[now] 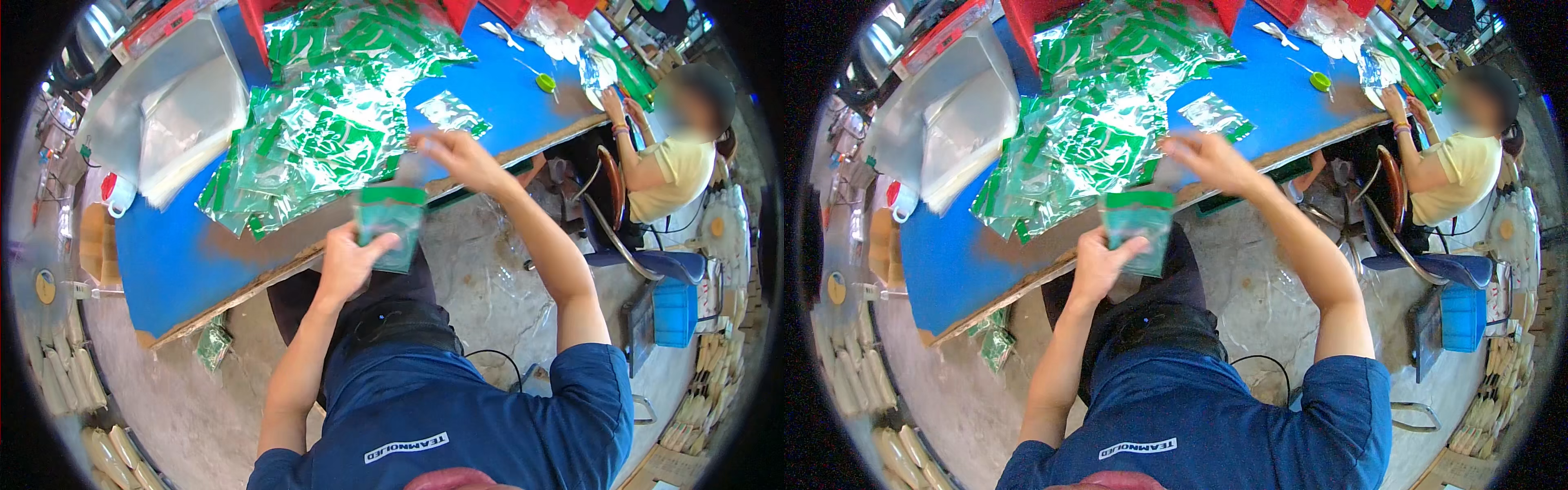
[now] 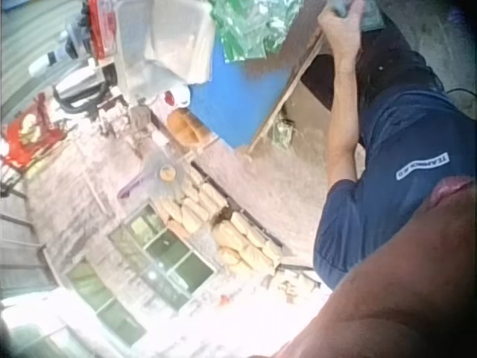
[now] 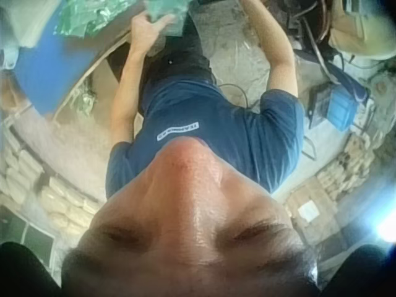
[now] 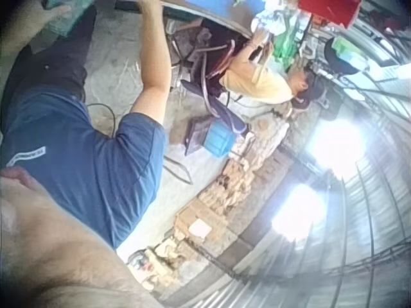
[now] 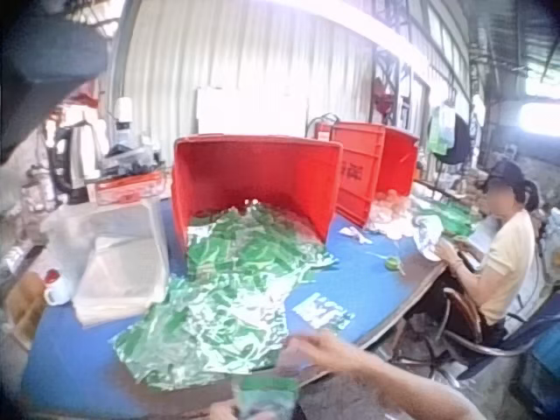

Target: The recorder is sorting green plastic pouches into stacks and then placing the stacks into a larger clear plastic bag.

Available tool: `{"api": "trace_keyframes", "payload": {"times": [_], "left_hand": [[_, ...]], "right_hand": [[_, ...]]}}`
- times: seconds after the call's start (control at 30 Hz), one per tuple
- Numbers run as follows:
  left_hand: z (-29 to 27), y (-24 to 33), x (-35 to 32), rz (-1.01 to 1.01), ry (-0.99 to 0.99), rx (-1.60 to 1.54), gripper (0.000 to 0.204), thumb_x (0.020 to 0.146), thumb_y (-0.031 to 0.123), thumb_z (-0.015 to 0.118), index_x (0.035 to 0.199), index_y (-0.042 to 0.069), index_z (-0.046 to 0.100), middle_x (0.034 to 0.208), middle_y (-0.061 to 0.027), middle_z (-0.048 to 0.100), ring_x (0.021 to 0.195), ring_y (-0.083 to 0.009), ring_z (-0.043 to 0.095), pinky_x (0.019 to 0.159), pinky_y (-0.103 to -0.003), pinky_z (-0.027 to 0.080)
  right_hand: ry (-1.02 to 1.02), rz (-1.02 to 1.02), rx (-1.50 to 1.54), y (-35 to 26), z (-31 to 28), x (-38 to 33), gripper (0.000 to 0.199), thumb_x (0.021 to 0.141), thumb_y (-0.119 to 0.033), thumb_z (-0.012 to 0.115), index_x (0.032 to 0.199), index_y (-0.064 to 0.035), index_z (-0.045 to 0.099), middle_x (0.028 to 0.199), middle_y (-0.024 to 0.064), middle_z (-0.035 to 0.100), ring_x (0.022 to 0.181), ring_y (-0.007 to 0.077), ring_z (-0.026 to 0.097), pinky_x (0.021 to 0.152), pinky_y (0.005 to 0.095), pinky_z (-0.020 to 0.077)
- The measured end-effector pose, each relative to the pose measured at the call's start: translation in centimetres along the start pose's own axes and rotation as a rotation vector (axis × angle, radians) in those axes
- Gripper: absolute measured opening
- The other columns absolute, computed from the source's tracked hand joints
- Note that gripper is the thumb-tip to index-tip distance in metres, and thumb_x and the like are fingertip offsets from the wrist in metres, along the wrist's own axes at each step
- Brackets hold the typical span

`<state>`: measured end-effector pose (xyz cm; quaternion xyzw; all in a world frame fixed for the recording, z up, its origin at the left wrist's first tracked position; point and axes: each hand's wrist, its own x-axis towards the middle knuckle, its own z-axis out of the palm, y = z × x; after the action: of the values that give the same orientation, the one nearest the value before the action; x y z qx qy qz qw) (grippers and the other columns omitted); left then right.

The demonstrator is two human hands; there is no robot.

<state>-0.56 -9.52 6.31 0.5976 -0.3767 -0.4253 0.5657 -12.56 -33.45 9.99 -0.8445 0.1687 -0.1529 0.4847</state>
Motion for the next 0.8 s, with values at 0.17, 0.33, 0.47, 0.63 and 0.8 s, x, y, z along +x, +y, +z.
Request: {"api": "trace_keyframes", "payload": {"times": [0.17, 0.33, 0.47, 0.63, 0.8], "left_hand": [[-4.8, -3.2, -3.6, -0.260, 0.420, -0.714, 0.031, 0.086, 0.005, 0.072, 0.115, -0.004, 0.063, 0.109, -0.0108, 0.070, 0.098, -0.0201, 0.068, 0.091, -0.035, 0.053], [-6.5, -2.2, -6.2, -0.288, 0.309, -0.804, 0.041, 0.088, 0.007, 0.070, 0.126, 0.000, 0.057, 0.122, -0.0103, 0.065, 0.112, -0.0209, 0.063, 0.100, -0.038, 0.049], [-6.7, -1.9, -7.0, -0.402, 0.178, -1.007, 0.049, 0.092, 0.020, 0.070, 0.132, -0.001, 0.051, 0.130, -0.0121, 0.061, 0.120, -0.0226, 0.060, 0.106, -0.038, 0.047], [-5.6, -3.4, -7.4, -0.359, 0.157, -0.993, 0.045, 0.092, 0.017, 0.070, 0.131, 0.002, 0.053, 0.124, -0.0111, 0.063, 0.110, -0.0224, 0.065, 0.091, -0.040, 0.057], [-5.9, -4.2, -7.8, -0.128, 0.530, -0.627, 0.031, 0.090, 0.004, 0.070, 0.119, 0.001, 0.061, 0.111, -0.0103, 0.068, 0.101, -0.0175, 0.066, 0.086, -0.034, 0.055]], "right_hand": [[0.170, -0.097, -0.922, 8.1, 0.2, 1.6, 0.087, 0.080, -0.062, 0.068, 0.128, 0.0087, 0.051, 0.142, 0.0301, 0.044, 0.131, 0.0456, 0.043, 0.109, 0.0488, 0.0361], [0.015, -0.203, -0.760, 3.5, 3.0, -6.0, 0.052, 0.081, -0.023, 0.080, 0.120, 0.0021, 0.058, 0.134, 0.0252, 0.053, 0.123, 0.0410, 0.053, 0.098, 0.0439, 0.0449], [0.313, -0.234, -0.352, -0.8, 4.4, -5.9, 0.046, 0.076, 0.011, 0.056, 0.116, -0.0070, 0.067, 0.129, 0.0157, 0.064, 0.135, 0.0354, 0.047, 0.112, 0.0462, 0.0352], [-0.365, -0.709, -0.576, -6.4, 11.3, -3.4, 0.056, 0.072, -0.004, 0.069, 0.127, -0.0112, 0.062, 0.146, 0.0116, 0.049, 0.140, 0.0380, 0.038, 0.117, 0.0543, 0.0263], [0.331, -0.250, -0.593, -1.1, 12.3, 4.6, 0.072, 0.087, -0.034, 0.071, 0.136, 0.0099, 0.041, 0.135, 0.0320, 0.048, 0.126, 0.0464, 0.046, 0.106, 0.0485, 0.0394]]}}
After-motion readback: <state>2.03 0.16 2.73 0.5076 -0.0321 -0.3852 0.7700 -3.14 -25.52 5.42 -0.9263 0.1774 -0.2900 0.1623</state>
